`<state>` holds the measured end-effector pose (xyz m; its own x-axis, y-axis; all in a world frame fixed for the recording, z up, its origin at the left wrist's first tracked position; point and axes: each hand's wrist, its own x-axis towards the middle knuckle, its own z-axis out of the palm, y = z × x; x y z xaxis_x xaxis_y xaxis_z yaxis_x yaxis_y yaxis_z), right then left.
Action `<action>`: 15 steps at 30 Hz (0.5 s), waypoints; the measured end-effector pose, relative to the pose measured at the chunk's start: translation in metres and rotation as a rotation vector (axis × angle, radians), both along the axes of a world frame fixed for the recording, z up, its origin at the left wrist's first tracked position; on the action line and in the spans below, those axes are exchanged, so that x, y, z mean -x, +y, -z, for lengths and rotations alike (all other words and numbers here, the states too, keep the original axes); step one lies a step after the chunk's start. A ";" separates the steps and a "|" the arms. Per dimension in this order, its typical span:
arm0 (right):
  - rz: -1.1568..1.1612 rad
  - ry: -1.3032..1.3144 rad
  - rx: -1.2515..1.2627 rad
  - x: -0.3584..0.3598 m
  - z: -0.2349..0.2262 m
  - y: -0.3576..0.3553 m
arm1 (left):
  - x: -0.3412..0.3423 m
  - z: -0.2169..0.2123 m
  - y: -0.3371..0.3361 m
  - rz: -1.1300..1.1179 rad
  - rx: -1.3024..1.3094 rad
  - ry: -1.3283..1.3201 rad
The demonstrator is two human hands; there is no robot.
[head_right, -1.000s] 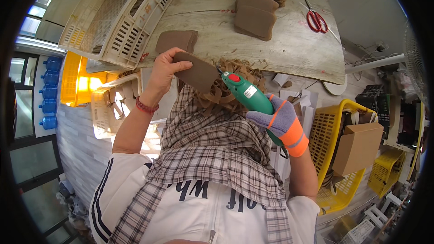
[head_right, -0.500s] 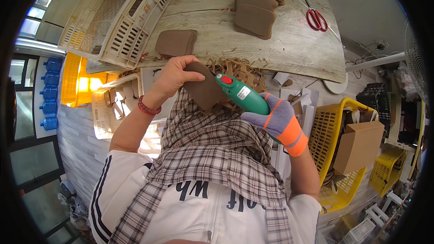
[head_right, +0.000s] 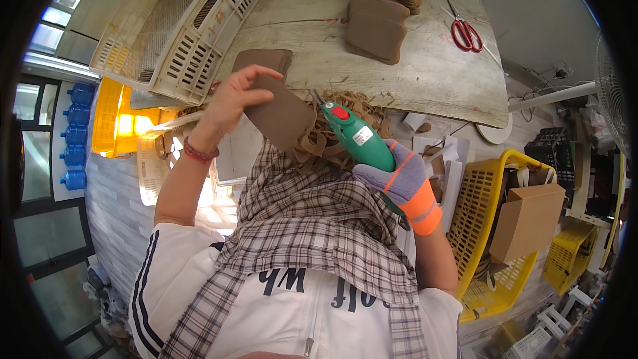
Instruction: The person uses a rotary tool to trim the edges of brown rectangular craft material pieces. They handle each piece individually, rotating it to smooth all sides, then place the finished pieces into a white plastic basket.
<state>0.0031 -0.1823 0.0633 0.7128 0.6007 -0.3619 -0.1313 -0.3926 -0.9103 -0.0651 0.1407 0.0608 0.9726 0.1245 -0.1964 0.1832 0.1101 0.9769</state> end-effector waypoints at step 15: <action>0.267 0.076 -0.057 0.001 0.046 -0.037 | -0.167 0.048 -0.023 -0.063 -1.611 -0.622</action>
<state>0.0023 -0.2196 0.0170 0.8205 0.4166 -0.3914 -0.2920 -0.2832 -0.9135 0.1015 0.1173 0.0130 0.8347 -0.1592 0.5271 -0.1997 -0.9796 0.0204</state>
